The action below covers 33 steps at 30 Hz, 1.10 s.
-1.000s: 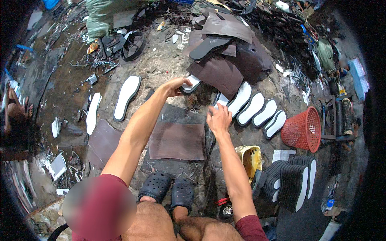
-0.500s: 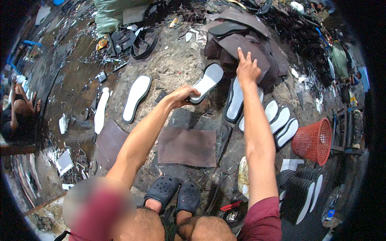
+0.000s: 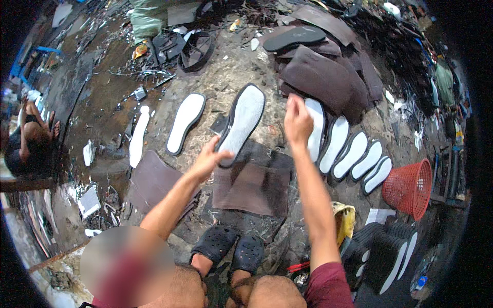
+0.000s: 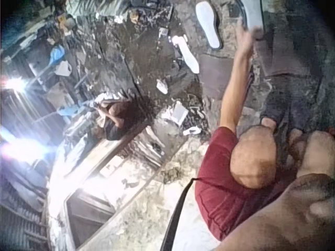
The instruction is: The person sits on the ground and repeatedly picks up, flips, and places down brown shoe insoles. They handle the insoles one at a time, turning them over to show different sides, and occasionally move them between piles on the floor.
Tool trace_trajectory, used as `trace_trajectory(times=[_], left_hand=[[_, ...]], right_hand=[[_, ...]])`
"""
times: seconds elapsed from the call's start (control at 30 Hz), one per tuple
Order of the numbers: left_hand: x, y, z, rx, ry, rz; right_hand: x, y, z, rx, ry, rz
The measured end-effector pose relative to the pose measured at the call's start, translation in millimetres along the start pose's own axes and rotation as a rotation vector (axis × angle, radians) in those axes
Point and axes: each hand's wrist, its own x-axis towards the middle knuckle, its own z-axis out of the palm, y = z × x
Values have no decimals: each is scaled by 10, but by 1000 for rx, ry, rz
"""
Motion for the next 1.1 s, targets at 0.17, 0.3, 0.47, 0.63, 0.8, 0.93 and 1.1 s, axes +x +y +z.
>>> trace_trajectory(times=[0.17, 0.3, 0.47, 0.63, 0.8, 0.93, 1.1], left_hand=[[-764, -153, 270, 353, 122, 294], [-1123, -247, 301, 271, -89, 357], [-1488, -320, 308, 280, -147, 341], [-1691, -389, 548, 232, -166, 316], [-1577, -297, 401, 87, -385, 415], [-1531, -469, 290, -291, -432, 130], [-1412, -488, 93, -919, -292, -191]], right_hand=[[-1531, -789, 222, 555, -402, 273], [-1950, -801, -57, 723, -426, 297], [-2274, -717, -457, 900, -478, 613], [-2568, -826, -403, 663, -277, 409], [-2573, -826, -495, 731, -217, 353], [-2505, -632, -514, 864, -265, 531], [-2533, -270, -827, 719, -164, 442]])
